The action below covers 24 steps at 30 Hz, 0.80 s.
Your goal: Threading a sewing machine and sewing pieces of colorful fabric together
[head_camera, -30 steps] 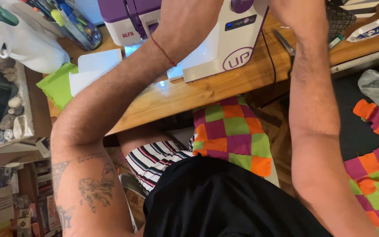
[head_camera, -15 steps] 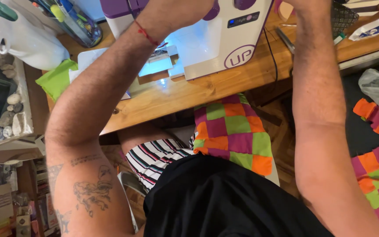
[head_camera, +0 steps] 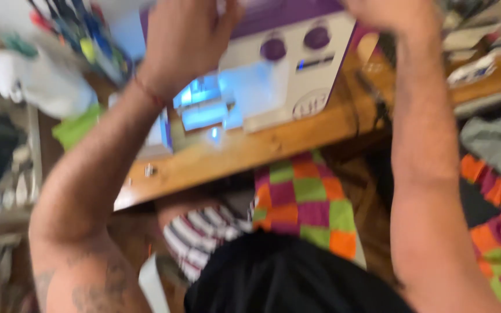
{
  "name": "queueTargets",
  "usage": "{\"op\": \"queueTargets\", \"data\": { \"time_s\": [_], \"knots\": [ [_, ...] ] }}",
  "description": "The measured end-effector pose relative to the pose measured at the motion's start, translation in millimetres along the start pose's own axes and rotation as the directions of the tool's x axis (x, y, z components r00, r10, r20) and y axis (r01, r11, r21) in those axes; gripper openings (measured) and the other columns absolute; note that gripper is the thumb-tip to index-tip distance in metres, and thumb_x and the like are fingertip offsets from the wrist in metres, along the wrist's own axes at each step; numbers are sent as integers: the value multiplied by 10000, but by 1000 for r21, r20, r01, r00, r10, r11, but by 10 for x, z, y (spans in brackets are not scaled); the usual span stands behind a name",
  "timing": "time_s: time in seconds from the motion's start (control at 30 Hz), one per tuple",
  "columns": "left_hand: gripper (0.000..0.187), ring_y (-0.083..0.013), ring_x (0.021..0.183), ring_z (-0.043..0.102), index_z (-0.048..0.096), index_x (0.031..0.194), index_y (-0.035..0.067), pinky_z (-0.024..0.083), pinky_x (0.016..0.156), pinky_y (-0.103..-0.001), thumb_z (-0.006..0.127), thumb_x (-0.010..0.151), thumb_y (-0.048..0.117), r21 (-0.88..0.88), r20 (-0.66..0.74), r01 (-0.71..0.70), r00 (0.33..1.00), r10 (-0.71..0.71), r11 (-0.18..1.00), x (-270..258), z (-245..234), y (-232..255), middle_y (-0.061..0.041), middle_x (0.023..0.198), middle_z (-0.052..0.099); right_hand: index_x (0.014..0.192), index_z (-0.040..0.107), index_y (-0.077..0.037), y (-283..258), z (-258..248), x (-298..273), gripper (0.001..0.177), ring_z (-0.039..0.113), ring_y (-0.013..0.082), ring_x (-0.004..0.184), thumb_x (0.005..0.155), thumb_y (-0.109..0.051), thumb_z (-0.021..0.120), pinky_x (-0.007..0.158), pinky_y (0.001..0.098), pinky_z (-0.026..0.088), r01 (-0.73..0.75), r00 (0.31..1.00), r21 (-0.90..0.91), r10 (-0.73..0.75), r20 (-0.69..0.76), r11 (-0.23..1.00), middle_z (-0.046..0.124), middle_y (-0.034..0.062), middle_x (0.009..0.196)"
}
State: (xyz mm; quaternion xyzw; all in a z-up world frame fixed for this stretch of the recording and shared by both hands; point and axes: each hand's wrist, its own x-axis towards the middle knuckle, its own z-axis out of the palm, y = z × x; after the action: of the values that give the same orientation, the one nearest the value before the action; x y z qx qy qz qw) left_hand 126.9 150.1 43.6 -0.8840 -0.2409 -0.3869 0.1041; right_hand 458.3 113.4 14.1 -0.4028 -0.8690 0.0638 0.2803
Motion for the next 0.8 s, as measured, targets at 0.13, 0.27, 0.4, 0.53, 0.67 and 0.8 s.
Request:
{"op": "queueTargets", "data": {
  "time_s": [0.13,0.27,0.4,0.53,0.67,0.8],
  "knots": [
    [367,-508,734,676,718,936,206,477,564,-615,490,1064,464,101,295,367,876,-380,925,283,-245,200,-177,787,736,1243,721,-58,-66,-568,289,228,669,283,1153,1053,23,626,1054,422,477,10,1000,-71,-10,3,997,729,141,1233],
    [226,-427,814,731,732,1028,211,574,695,-542,600,970,385,36,394,421,827,-400,906,249,-319,169,-108,830,751,1305,691,-34,-273,-529,163,319,668,437,1127,997,-20,608,1029,542,470,-180,980,114,188,-63,977,708,261,1182],
    [174,-381,794,735,750,1000,240,580,682,-528,642,939,362,-12,370,442,835,-406,897,273,-185,58,-49,807,753,1346,651,-44,-252,-488,184,347,693,327,1149,1002,-40,601,1037,502,497,-242,953,183,268,-138,953,729,187,1225],
    [133,-265,702,718,757,959,295,570,654,-390,666,941,390,56,324,379,868,-376,924,176,-73,-16,41,718,707,1506,468,28,-131,-232,-25,498,602,334,1309,1014,-30,522,1122,502,455,-149,930,373,258,-261,916,623,221,1411],
    [135,-177,612,684,763,900,284,528,643,-298,670,969,355,76,251,277,924,-287,958,194,-67,-40,94,628,646,1480,380,139,-41,68,-409,541,438,457,1444,957,52,488,1229,599,349,38,836,448,218,-505,893,469,350,1508],
    [136,-198,623,695,747,880,260,526,654,-317,666,957,337,96,258,244,930,-261,965,217,-98,-2,52,629,655,1406,422,174,-286,220,-762,495,482,504,1404,943,23,511,1193,644,399,-14,753,414,282,-595,910,505,386,1443]
  ]
}}
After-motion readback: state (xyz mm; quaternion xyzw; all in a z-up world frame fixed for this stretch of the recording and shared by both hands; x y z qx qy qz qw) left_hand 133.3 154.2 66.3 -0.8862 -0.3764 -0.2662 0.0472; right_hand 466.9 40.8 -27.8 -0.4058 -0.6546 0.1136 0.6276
